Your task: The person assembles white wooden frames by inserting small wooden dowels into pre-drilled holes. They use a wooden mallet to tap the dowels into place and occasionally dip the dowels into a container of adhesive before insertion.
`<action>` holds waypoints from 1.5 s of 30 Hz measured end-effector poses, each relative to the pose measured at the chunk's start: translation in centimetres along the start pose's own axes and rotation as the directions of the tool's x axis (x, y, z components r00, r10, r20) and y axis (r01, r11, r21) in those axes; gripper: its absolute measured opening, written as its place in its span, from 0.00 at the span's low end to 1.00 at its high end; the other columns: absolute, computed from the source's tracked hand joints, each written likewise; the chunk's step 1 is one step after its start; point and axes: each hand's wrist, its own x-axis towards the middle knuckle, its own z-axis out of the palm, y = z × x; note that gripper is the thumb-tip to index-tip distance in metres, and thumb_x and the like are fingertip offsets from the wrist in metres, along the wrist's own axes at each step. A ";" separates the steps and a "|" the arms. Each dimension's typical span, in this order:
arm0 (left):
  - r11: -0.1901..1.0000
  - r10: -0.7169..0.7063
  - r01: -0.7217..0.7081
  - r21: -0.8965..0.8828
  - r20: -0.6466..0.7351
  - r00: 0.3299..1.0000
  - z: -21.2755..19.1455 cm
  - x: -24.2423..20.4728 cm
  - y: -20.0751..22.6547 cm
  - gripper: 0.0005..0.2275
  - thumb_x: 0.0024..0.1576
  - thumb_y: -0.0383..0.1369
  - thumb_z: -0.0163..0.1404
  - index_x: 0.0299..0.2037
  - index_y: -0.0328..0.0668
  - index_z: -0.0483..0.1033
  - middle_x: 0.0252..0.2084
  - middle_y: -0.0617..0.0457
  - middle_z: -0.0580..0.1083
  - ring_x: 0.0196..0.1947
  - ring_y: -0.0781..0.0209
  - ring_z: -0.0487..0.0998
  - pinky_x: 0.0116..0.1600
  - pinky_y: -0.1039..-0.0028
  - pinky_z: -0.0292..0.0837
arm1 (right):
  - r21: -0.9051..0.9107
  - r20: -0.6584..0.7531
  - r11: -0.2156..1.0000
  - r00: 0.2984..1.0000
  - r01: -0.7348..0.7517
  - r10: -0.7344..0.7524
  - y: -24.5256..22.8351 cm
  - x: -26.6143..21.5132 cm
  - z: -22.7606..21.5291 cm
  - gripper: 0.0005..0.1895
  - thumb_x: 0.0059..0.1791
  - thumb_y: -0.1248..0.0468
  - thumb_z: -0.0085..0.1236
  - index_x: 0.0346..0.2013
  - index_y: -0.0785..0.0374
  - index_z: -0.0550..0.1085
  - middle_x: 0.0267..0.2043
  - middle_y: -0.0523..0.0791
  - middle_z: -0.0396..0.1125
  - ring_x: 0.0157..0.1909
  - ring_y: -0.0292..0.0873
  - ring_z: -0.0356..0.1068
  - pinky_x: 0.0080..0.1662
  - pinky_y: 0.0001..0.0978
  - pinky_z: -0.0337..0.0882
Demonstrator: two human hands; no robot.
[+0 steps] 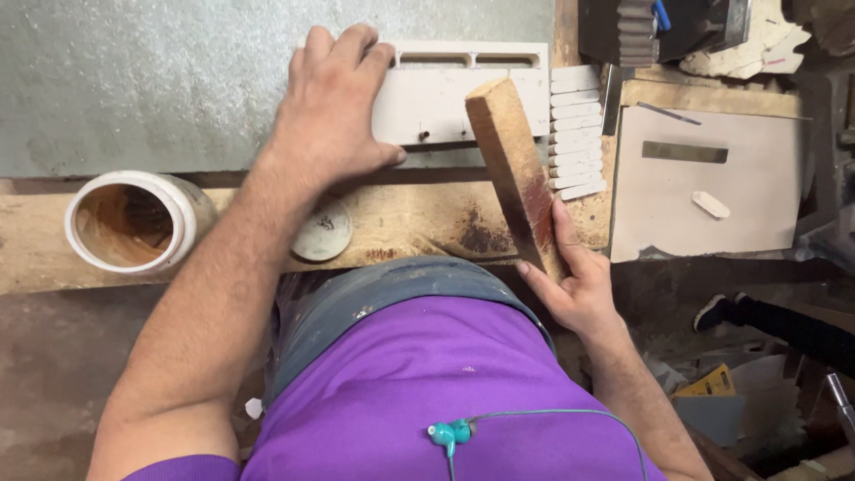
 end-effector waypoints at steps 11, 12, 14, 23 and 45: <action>0.975 -0.209 0.219 0.031 -0.190 0.959 3.5 -1.2 1.2 0.52 0.35 0.62 0.72 0.61 0.26 0.69 0.57 0.34 0.63 0.53 0.45 0.62 0.57 0.52 0.62 | -0.076 -0.040 0.982 0.983 0.174 -0.177 -1.2 2.4 0.3 0.45 0.51 0.70 0.65 0.78 0.61 0.51 0.58 0.61 0.70 0.57 0.50 0.75 0.58 0.38 0.76; 0.979 -0.185 0.199 0.048 -0.200 0.962 3.4 -1.1 1.1 0.52 0.35 0.63 0.72 0.61 0.26 0.69 0.56 0.34 0.63 0.53 0.45 0.62 0.57 0.52 0.62 | -0.162 0.052 0.984 0.996 0.073 -0.066 -1.3 3.0 0.7 0.46 0.48 0.69 0.68 0.76 0.62 0.53 0.52 0.59 0.73 0.52 0.48 0.76 0.54 0.38 0.77; 0.981 -0.187 0.193 0.017 -0.183 0.965 3.2 -1.1 0.7 0.53 0.36 0.63 0.72 0.62 0.26 0.68 0.57 0.35 0.63 0.53 0.45 0.62 0.57 0.52 0.62 | -0.233 0.148 0.972 0.987 -0.033 0.069 -1.6 3.7 0.4 0.47 0.46 0.68 0.71 0.75 0.62 0.57 0.47 0.57 0.76 0.47 0.46 0.77 0.51 0.37 0.77; 0.984 -0.163 0.173 0.028 -0.217 0.962 2.8 -1.2 0.8 0.52 0.35 0.63 0.72 0.60 0.25 0.69 0.57 0.33 0.63 0.52 0.45 0.62 0.55 0.52 0.62 | -0.015 -0.182 0.969 0.952 0.246 -0.244 -2.9 3.7 -0.4 0.42 0.48 0.69 0.64 0.74 0.65 0.55 0.62 0.64 0.67 0.62 0.57 0.72 0.63 0.43 0.73; 0.983 -0.174 0.183 0.024 -0.206 0.963 2.2 -0.9 1.0 0.54 0.31 0.65 0.72 0.59 0.26 0.68 0.54 0.34 0.64 0.51 0.43 0.63 0.54 0.51 0.60 | 0.070 -0.296 0.970 0.934 0.231 -0.201 -4.1 4.5 1.0 0.42 0.54 0.67 0.64 0.77 0.55 0.51 0.66 0.60 0.63 0.65 0.55 0.70 0.65 0.40 0.73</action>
